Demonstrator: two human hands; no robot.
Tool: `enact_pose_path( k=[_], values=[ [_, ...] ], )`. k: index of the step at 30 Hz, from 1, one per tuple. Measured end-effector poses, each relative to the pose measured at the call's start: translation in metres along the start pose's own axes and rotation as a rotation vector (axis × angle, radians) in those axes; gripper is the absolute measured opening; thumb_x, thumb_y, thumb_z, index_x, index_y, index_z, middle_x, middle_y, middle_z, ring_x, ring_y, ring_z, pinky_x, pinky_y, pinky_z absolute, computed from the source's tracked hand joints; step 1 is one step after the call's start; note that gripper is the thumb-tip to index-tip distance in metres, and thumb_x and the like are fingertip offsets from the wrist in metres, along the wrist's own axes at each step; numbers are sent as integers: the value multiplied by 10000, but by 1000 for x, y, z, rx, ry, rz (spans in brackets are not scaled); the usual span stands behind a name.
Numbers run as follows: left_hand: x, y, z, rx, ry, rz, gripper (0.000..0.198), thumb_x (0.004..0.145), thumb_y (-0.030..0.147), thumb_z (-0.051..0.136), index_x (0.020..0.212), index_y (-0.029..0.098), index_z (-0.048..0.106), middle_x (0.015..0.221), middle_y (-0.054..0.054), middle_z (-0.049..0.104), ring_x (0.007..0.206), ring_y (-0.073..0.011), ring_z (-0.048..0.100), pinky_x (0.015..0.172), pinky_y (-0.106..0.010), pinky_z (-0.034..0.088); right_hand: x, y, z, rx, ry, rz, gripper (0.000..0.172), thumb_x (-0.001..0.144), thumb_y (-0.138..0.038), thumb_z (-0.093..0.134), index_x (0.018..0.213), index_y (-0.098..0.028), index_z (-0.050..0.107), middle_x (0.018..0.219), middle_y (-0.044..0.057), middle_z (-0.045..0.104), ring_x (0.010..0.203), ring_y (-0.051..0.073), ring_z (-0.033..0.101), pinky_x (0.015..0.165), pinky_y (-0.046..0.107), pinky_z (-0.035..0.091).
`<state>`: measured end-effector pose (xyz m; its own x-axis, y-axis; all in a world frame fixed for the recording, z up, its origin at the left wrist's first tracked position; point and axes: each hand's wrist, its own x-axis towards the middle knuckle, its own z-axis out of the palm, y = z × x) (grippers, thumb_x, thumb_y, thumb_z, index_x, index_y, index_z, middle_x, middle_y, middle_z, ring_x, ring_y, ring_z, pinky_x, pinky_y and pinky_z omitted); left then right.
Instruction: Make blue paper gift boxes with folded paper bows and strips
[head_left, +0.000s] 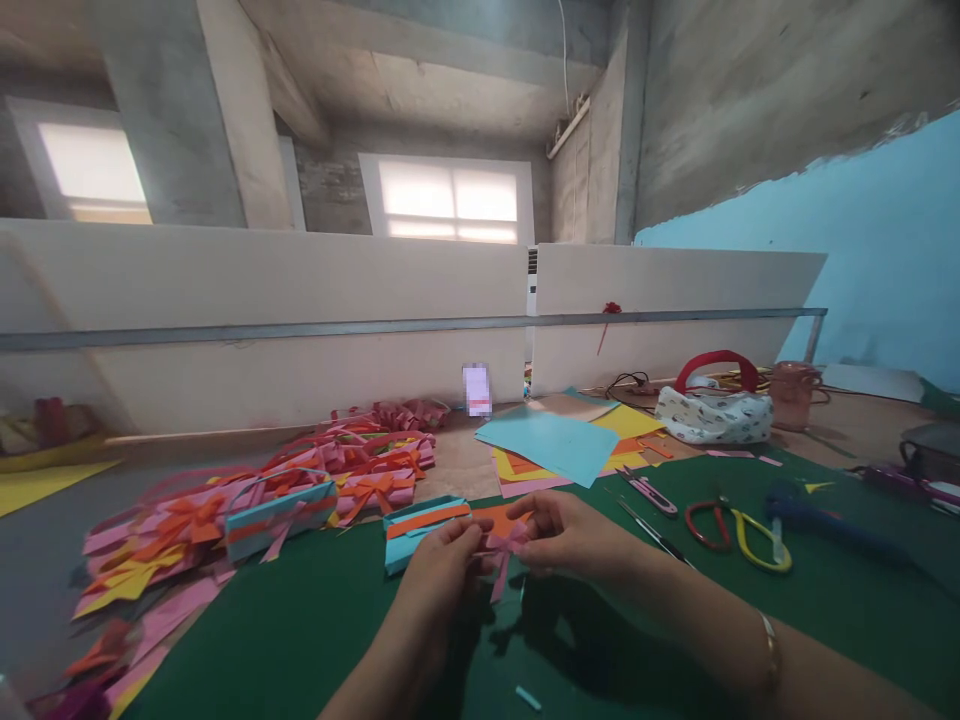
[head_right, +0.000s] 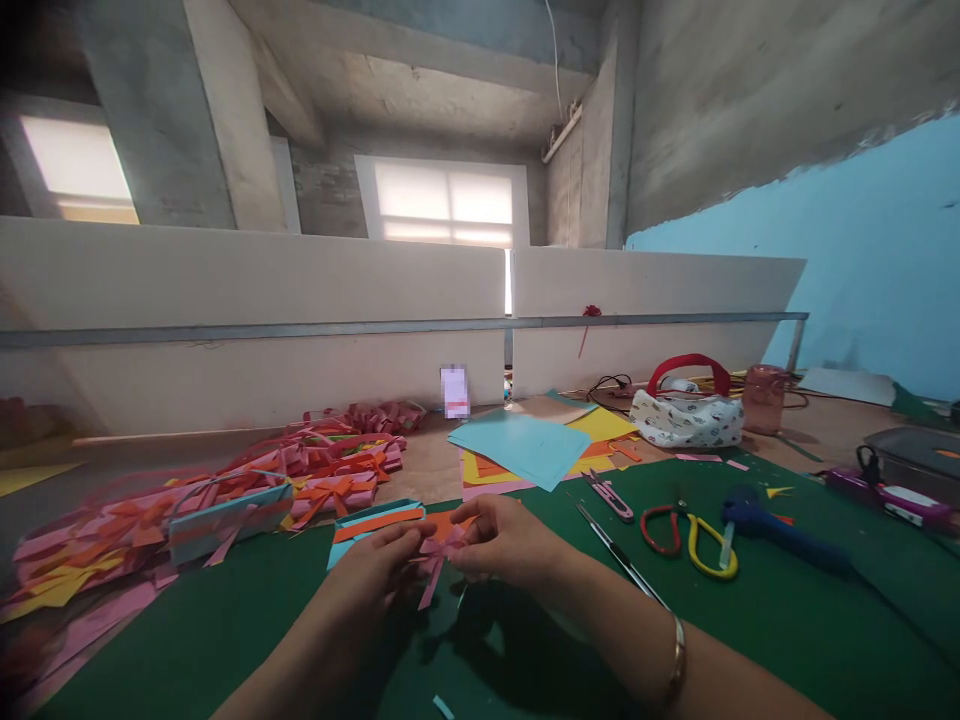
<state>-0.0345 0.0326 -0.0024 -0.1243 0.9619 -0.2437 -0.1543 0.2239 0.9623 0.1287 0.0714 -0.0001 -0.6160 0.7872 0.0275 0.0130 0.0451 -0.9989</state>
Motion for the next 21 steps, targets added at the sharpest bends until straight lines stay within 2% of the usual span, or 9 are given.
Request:
enact_pose_path(
  k=[3, 7, 13, 21],
  values=[
    [-5, 6, -5, -67, 60, 70, 384, 478, 23, 479, 814, 168, 599, 709, 0, 597, 621, -96, 547, 521, -182, 363, 0, 0, 0, 13, 7, 8, 425, 625, -198, 729, 984, -136, 511, 595, -53, 547, 468, 64, 479, 466, 210, 371],
    [-15, 12, -7, -145, 64, 126, 302, 473, 64, 464, 731, 173, 575, 562, 45, 501, 505, -62, 444, 477, -162, 311, -1, -2, -1, 25, 12, 35, 421, 621, -183, 731, 983, -126, 522, 611, -42, 559, 479, 69, 492, 468, 211, 375],
    [-19, 14, -4, -139, 29, 101, 274, 443, 61, 467, 676, 153, 578, 572, 34, 503, 415, -40, 316, 389, -180, 143, -4, -6, -2, 45, 26, 91, 399, 619, -124, 710, 983, -131, 545, 615, -53, 545, 489, 60, 495, 476, 198, 363],
    [-19, 13, -7, -78, 61, 92, 256, 436, 94, 440, 615, 143, 617, 474, 43, 505, 437, -61, 351, 465, -181, 262, -9, -15, 0, 84, 28, 139, 304, 622, -95, 685, 896, -131, 559, 563, -76, 488, 458, 42, 431, 450, 187, 304]
  ],
)
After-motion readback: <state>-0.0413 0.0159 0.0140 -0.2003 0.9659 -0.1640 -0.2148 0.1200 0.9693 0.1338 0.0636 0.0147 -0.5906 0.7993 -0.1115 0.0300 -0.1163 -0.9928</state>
